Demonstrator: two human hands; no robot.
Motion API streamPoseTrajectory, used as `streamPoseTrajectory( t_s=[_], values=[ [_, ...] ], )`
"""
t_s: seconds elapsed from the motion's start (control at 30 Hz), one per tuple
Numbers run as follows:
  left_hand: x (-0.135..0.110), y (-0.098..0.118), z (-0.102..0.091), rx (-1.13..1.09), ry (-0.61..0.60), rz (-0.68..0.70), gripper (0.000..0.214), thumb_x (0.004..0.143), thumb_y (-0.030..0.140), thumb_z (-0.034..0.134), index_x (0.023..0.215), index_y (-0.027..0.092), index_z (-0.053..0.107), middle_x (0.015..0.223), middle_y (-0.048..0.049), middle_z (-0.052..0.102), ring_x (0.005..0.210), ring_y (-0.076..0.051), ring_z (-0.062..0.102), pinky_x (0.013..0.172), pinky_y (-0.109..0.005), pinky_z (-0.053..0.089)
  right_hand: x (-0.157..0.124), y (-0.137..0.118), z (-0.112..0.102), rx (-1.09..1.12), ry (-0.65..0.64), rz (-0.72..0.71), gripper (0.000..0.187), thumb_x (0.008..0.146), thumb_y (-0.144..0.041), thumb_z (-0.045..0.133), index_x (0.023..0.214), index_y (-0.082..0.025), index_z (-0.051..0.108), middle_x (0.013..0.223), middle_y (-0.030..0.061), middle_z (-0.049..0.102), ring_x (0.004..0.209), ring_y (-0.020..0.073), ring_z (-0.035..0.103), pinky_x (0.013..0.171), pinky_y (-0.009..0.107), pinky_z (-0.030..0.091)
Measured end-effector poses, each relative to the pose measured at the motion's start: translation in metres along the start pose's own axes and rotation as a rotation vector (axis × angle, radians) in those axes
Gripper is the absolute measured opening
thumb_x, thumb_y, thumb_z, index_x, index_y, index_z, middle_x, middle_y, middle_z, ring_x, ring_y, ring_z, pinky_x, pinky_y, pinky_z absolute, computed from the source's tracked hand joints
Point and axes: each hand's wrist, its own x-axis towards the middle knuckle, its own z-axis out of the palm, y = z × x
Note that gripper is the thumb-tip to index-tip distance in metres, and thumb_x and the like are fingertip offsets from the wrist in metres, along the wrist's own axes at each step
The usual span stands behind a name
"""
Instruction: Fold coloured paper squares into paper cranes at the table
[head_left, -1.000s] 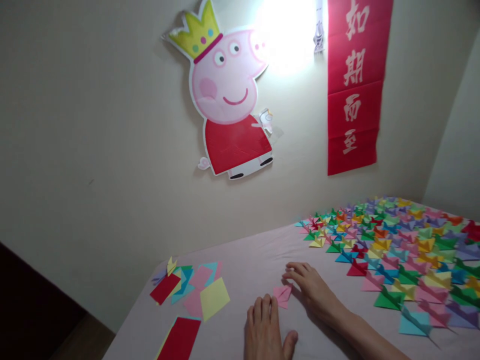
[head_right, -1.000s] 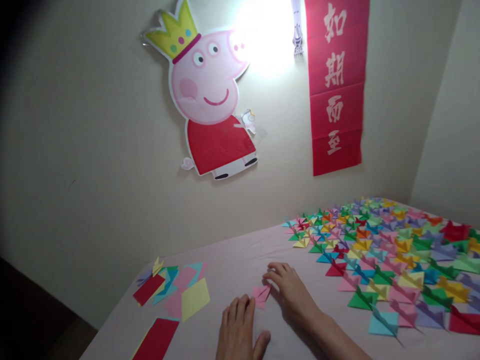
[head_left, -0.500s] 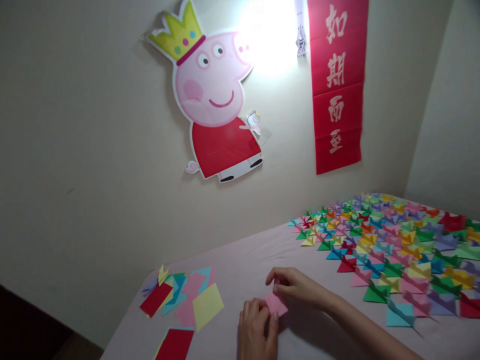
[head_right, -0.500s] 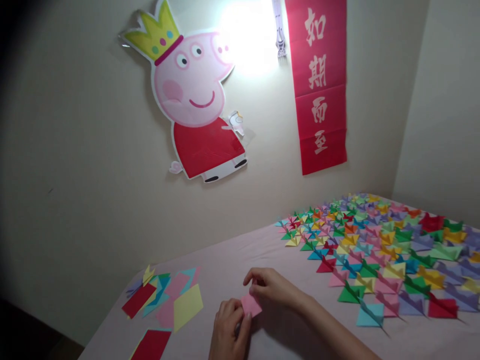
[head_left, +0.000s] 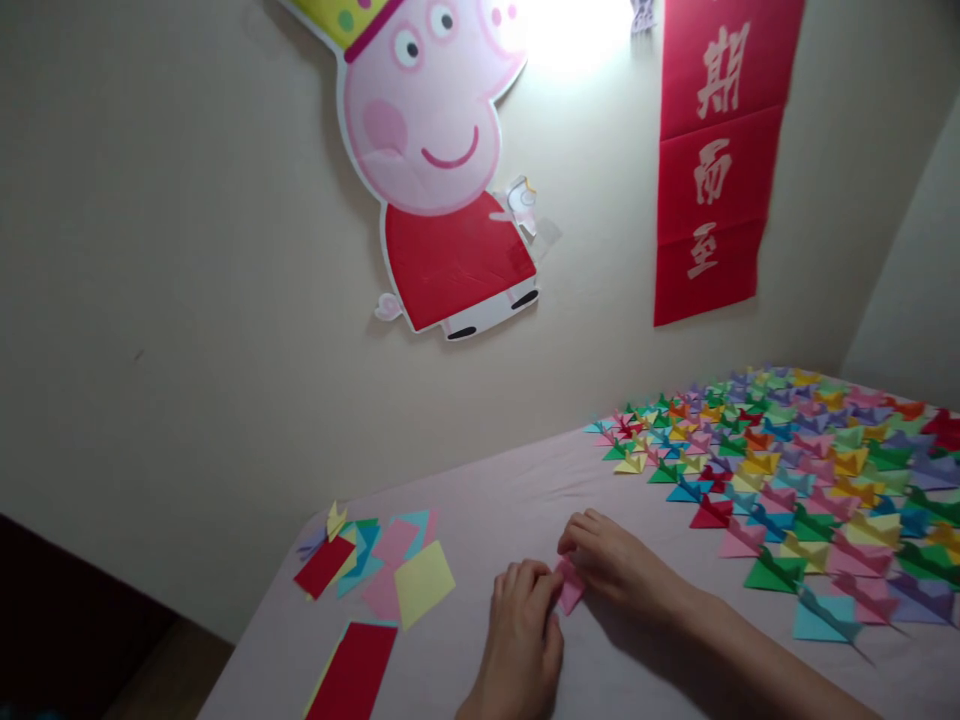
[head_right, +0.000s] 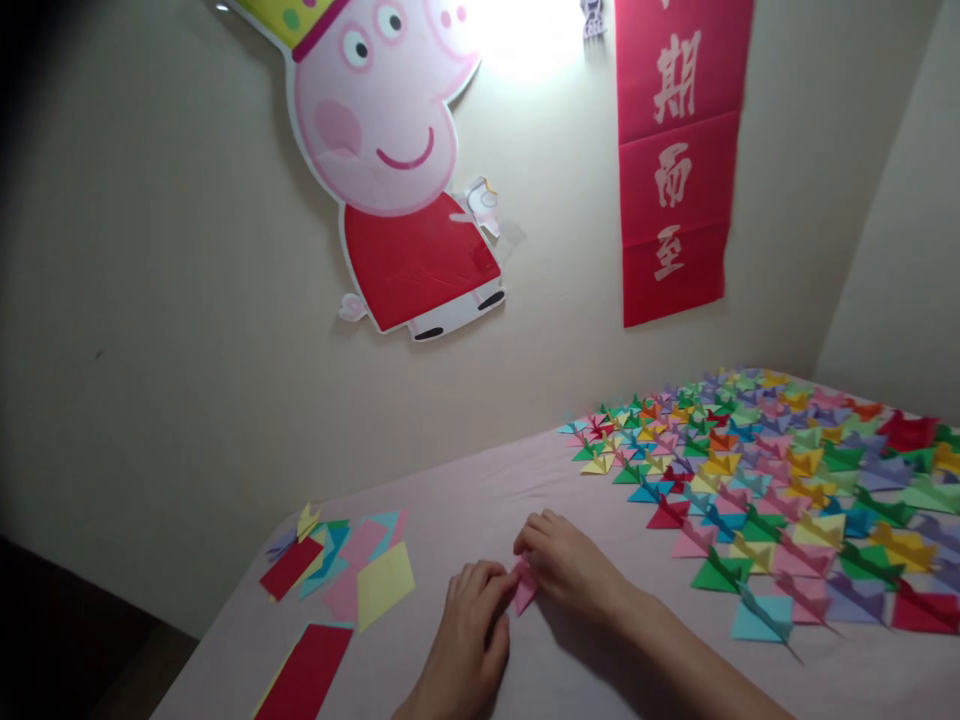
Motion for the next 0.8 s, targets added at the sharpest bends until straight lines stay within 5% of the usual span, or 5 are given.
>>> streamPoseTrajectory(
  t_s=[0.37, 0.57, 0.8],
  values=[
    [0.012, -0.003, -0.002, 0.035, -0.032, -0.001, 0.041, 0.079, 0.002, 0.045, 0.108, 0.026, 0.061, 0.105, -0.0032, 0.057, 0.097, -0.021, 0.049, 0.088, -0.035, 0.038, -0.014, -0.008, 0.004, -0.050, -0.078, -0.055, 0.010, 0.086, -0.014, 0.057, 0.088, -0.020, 0.065, 0.089, 0.0048, 0.065, 0.085, 0.0205, 0.053, 0.078, 0.033, 0.042],
    [0.014, -0.004, -0.005, 0.033, -0.043, -0.005, 0.035, 0.083, 0.004, 0.047, 0.104, 0.026, 0.063, 0.104, -0.0030, 0.059, 0.098, -0.021, 0.050, 0.088, -0.035, 0.038, -0.012, 0.002, 0.014, -0.136, -0.070, -0.095, 0.020, 0.094, -0.016, 0.052, 0.082, -0.021, 0.068, 0.084, 0.0048, 0.067, 0.082, 0.0199, 0.054, 0.074, 0.032, 0.040],
    [0.014, 0.000, -0.004, 0.056, 0.032, 0.014, 0.030, 0.081, 0.002, 0.054, 0.099, 0.024, 0.063, 0.101, -0.0027, 0.058, 0.097, -0.021, 0.049, 0.085, -0.034, 0.039, -0.017, 0.003, 0.018, -0.071, -0.029, -0.013, 0.015, 0.091, -0.013, 0.051, 0.083, -0.018, 0.063, 0.084, 0.0060, 0.064, 0.080, 0.0198, 0.054, 0.073, 0.030, 0.043]
  ],
)
